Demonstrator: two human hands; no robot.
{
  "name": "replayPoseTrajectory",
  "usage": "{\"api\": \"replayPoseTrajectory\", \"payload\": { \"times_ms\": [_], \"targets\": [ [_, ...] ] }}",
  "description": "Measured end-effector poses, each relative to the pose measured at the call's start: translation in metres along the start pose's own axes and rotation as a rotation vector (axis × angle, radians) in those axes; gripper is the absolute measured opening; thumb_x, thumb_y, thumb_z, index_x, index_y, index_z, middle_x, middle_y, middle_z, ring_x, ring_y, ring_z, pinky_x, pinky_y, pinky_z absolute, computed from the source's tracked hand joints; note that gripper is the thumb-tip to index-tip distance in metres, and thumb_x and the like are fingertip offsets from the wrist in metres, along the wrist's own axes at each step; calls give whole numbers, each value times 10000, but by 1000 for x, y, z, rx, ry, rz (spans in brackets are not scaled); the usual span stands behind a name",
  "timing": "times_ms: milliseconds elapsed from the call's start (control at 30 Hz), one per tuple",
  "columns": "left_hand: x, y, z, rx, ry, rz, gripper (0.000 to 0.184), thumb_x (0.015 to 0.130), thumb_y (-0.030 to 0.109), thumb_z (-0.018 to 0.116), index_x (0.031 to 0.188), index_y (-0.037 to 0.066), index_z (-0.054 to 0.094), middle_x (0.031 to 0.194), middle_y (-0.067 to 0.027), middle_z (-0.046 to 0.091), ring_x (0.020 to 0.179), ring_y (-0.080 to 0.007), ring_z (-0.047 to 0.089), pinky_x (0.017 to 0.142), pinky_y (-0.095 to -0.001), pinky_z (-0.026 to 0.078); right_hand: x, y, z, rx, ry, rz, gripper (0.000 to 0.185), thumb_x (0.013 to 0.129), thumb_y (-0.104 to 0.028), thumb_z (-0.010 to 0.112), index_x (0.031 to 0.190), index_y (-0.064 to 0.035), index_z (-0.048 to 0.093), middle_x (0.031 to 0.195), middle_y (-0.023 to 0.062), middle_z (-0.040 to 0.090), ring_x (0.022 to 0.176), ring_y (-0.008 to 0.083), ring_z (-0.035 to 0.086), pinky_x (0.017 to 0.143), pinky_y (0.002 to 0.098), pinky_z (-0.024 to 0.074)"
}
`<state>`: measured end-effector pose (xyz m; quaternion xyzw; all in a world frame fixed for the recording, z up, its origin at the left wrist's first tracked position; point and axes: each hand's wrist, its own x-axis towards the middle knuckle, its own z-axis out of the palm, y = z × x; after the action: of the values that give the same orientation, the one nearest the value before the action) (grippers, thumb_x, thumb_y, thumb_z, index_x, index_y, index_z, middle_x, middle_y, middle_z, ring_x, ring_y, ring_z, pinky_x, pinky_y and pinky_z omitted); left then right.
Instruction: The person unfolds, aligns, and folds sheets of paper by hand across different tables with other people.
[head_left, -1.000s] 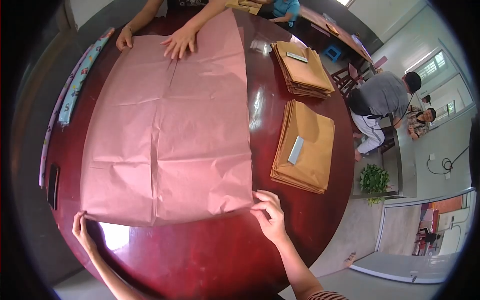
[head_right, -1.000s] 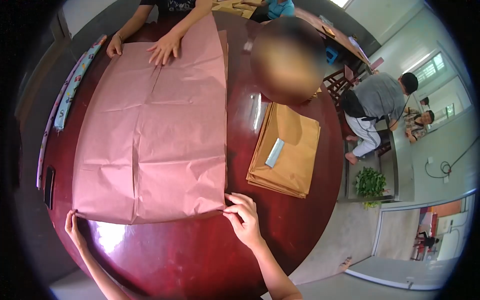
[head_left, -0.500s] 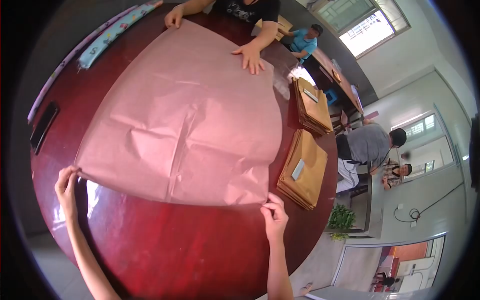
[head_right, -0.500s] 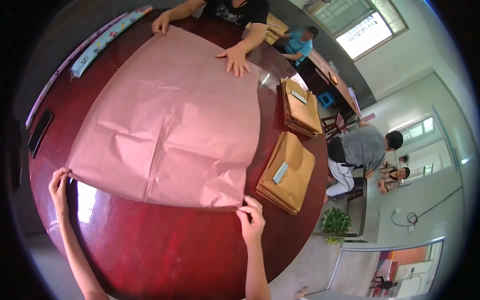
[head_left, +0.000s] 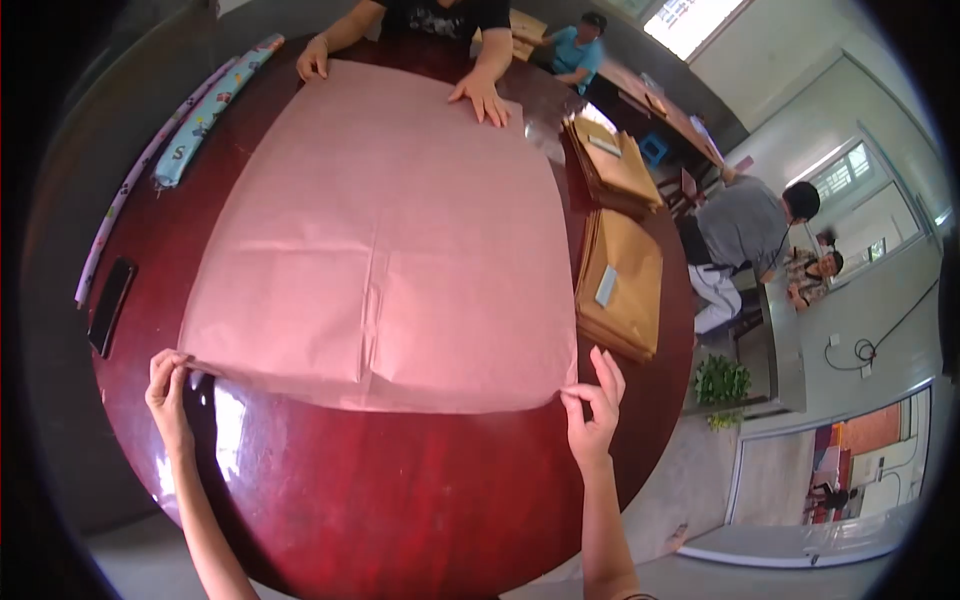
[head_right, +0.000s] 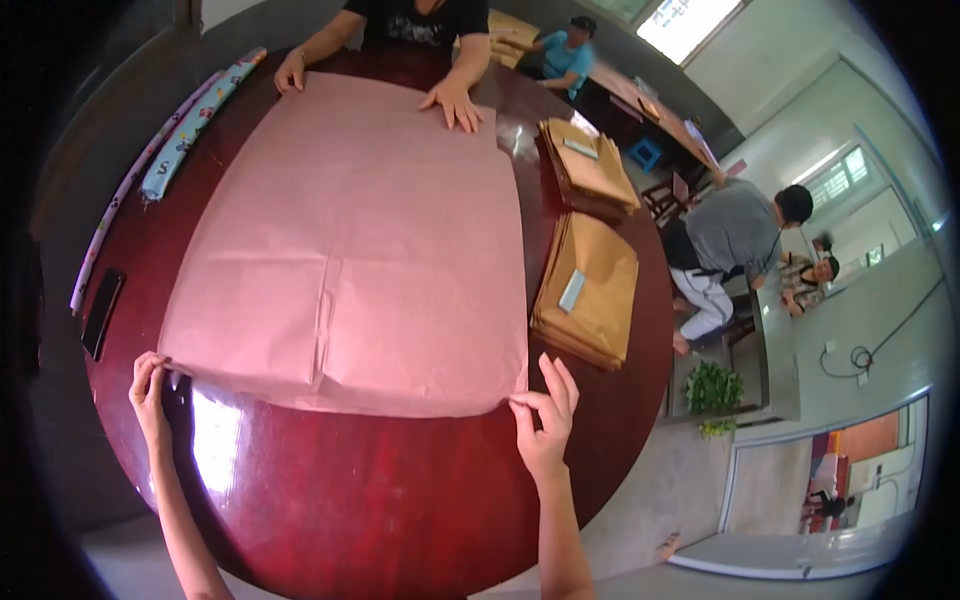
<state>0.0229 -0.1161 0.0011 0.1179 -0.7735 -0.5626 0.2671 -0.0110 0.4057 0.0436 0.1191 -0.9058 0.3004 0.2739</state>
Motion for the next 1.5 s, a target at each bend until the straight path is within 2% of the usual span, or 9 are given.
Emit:
{"api": "replayPoseTrajectory", "payload": {
  "times_ms": [200,300,433,800,833,967,1133,1200,1500],
  "targets": [
    [8,-10,-16,-14,-56,-29,110,883,46,545,927,2,635,1172,-50,507,971,-106,516,838,-223,400,-5,11,5,-52,-41,-127,103,739,2,652,804,-64,607,1280,157,514,1242,355,399,1009,419,320],
    [19,-11,-24,-4,-100,72,119,872,48,561,941,19,654,1297,-80,475,1048,-142,521,908,-263,391,-11,15,9,-67,-67,-169,101,736,5,659,788,-62,605,1254,149,538,1251,354,400,1018,432,308],
    [23,-6,-23,62,-117,149,104,845,21,573,910,-1,652,1338,-118,448,1027,-150,535,903,-279,414,-12,21,8,-86,-163,-216,92,733,-8,658,775,-70,605,1220,121,571,1257,338,402,1025,458,294],
    [27,-9,-30,86,-214,84,121,857,38,556,915,-13,650,1354,-147,446,1005,-143,548,924,-289,402,-8,22,12,6,-301,-251,138,720,31,634,773,-63,548,1063,74,660,1184,302,501,1015,470,298],
    [30,-13,-34,92,-239,63,134,866,51,546,936,-1,648,1358,-145,443,1102,-189,523,980,-324,371,-10,23,13,28,-307,-252,139,730,32,631,783,-61,543,1052,79,662,1175,302,510,1012,467,303],
    [31,-17,-37,125,-242,89,152,877,64,536,974,20,643,1353,-133,453,1271,-260,398,1063,-385,282,-15,21,14,69,-326,-229,119,768,22,622,818,-48,540,1029,99,666,1146,302,534,1002,457,321],
    [34,-21,-44,182,-265,94,154,872,63,547,982,15,645,1331,-126,481,1237,-238,433,1050,-365,301,-17,24,15,113,-341,-182,88,775,0,642,825,-53,591,1015,88,671,1144,288,540,1008,456,322],
    [37,-26,-49,180,-282,11,159,873,57,548,990,11,645,1323,-126,490,1203,-219,461,1034,-347,323,-19,25,14,134,-340,-136,84,760,-1,656,822,-55,638,987,68,676,1134,265,544,1009,450,331],
    [41,-34,-53,216,-352,54,173,886,63,543,1009,45,662,1296,-120,513,1136,-211,513,1012,-347,360,-23,22,12,146,-280,-9,120,722,13,682,822,-51,664,882,41,658,897,210,580,871,368,447]
  ]
}}
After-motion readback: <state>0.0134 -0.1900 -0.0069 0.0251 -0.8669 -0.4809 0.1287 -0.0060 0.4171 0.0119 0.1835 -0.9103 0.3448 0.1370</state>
